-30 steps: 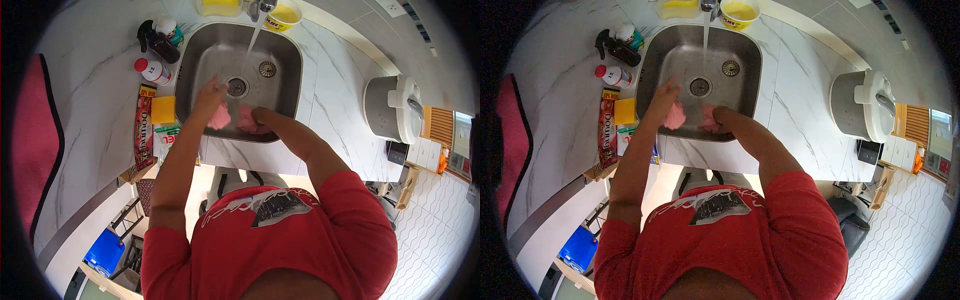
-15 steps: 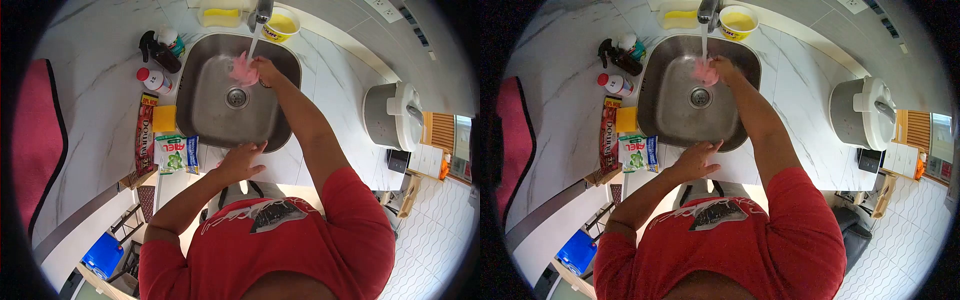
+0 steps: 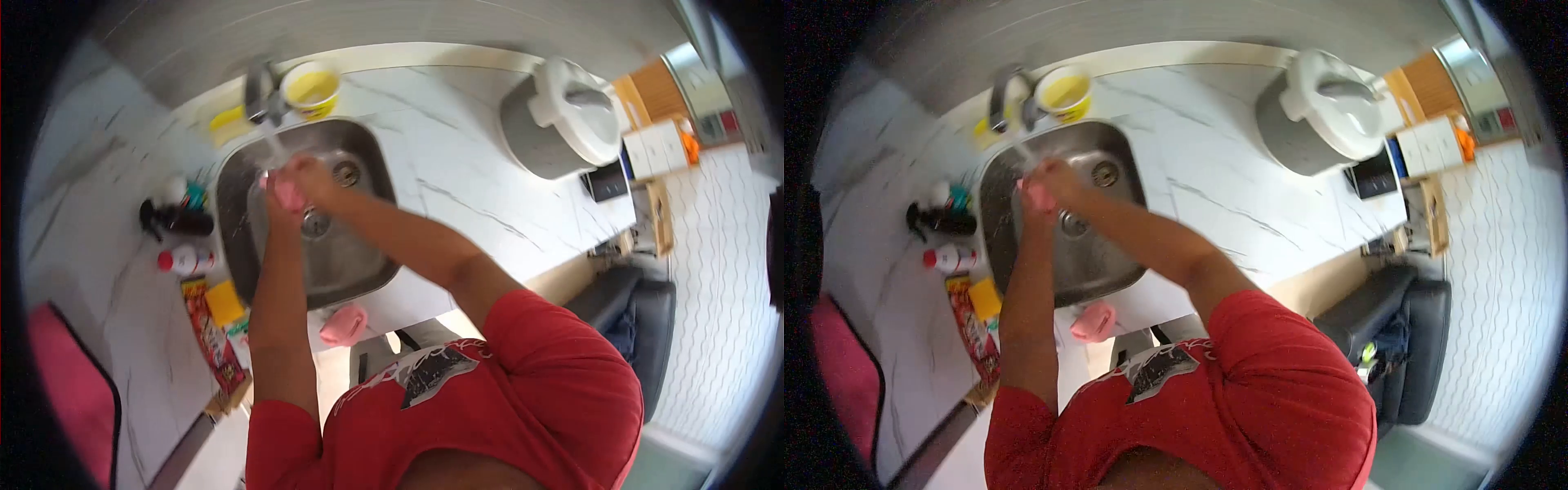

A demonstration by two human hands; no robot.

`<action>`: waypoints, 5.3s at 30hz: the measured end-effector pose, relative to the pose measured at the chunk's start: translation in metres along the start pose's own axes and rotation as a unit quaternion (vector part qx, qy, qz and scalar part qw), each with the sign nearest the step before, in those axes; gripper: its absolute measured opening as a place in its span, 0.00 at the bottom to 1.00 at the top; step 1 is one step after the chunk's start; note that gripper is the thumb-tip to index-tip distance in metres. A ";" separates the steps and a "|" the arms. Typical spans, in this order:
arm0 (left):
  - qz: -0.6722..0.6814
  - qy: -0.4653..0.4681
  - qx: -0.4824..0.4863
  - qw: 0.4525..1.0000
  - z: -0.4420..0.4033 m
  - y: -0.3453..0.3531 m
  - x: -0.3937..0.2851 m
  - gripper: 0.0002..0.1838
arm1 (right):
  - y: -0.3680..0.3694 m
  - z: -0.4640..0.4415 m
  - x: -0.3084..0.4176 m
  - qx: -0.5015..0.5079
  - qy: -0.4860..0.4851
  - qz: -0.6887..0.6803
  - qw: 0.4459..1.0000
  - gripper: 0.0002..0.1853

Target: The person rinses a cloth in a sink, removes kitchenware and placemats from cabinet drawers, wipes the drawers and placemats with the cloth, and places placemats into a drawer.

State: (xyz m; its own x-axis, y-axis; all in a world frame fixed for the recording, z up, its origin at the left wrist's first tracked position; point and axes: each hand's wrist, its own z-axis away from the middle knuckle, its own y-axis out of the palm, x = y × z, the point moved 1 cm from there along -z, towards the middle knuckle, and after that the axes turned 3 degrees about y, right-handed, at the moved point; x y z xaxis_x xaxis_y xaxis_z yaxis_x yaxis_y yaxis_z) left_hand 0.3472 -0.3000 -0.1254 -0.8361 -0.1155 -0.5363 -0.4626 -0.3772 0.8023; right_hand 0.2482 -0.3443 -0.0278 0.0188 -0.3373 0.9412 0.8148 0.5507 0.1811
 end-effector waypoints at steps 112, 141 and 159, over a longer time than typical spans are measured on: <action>-0.847 0.342 0.081 0.398 0.167 0.242 0.161 0.37 | -0.612 0.456 -0.111 -0.305 -0.151 0.607 0.718 0.20; -0.709 0.170 0.419 0.541 0.263 0.344 0.425 0.30 | -0.693 0.466 -0.071 -0.256 -0.107 0.677 0.682 0.29; -0.860 0.113 0.127 0.481 0.325 0.351 0.591 0.31 | -0.725 0.523 -0.098 -0.180 -0.253 0.517 0.798 0.22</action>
State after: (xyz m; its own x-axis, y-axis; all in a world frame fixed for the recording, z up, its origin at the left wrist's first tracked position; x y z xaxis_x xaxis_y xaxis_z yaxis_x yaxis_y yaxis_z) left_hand -0.4048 -0.2020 -0.0755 0.8883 0.0592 -0.4555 -0.4575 0.0268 -0.8888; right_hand -0.6475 -0.3108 -0.1021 0.6261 0.5575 0.5452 0.6307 0.0491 -0.7745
